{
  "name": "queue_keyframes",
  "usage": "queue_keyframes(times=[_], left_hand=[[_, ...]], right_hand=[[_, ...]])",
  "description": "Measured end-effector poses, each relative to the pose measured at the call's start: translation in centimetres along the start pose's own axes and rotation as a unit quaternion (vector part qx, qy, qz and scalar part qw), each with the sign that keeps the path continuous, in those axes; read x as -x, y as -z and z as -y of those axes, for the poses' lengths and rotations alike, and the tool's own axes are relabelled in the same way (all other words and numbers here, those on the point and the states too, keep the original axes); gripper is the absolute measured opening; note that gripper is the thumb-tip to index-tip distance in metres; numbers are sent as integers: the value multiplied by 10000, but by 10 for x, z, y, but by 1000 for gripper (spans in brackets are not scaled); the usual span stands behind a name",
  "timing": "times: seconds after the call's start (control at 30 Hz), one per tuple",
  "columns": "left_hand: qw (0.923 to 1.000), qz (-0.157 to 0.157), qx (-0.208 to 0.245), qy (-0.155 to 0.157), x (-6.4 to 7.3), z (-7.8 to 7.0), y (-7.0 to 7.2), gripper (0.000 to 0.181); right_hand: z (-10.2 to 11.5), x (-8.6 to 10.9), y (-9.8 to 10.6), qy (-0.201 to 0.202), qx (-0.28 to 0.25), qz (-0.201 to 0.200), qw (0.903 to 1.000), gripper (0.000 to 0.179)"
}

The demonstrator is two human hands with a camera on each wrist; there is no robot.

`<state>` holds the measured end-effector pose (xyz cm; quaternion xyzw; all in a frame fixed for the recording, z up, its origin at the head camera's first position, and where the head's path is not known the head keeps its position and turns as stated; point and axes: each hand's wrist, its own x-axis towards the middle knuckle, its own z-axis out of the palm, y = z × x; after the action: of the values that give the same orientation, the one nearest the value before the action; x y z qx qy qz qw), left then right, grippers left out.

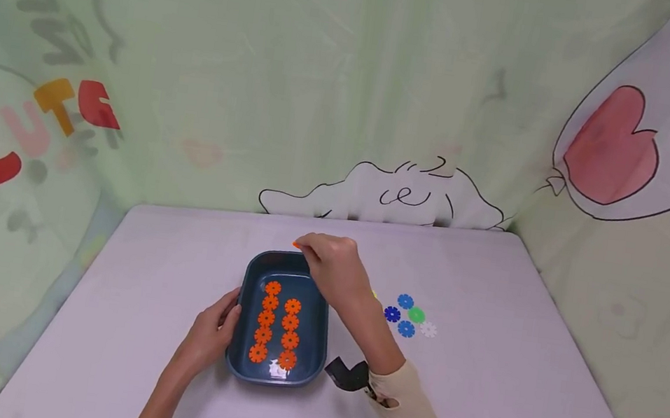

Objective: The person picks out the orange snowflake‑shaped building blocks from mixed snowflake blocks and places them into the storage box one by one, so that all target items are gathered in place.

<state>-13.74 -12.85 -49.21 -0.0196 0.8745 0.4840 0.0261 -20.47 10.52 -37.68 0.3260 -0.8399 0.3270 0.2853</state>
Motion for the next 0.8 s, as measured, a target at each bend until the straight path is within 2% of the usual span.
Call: queue_keyframes(times=[0.47, 0.8], left_hand=[[10000, 5, 63, -43, 1, -1, -1, 51], [10000, 2, 40, -87, 1, -1, 0, 50]], right_hand=[[-18, -5, -38, -700, -642, 211, 9952, 9], [-26, -1, -62, -1445, -888, 871, 9817, 7]])
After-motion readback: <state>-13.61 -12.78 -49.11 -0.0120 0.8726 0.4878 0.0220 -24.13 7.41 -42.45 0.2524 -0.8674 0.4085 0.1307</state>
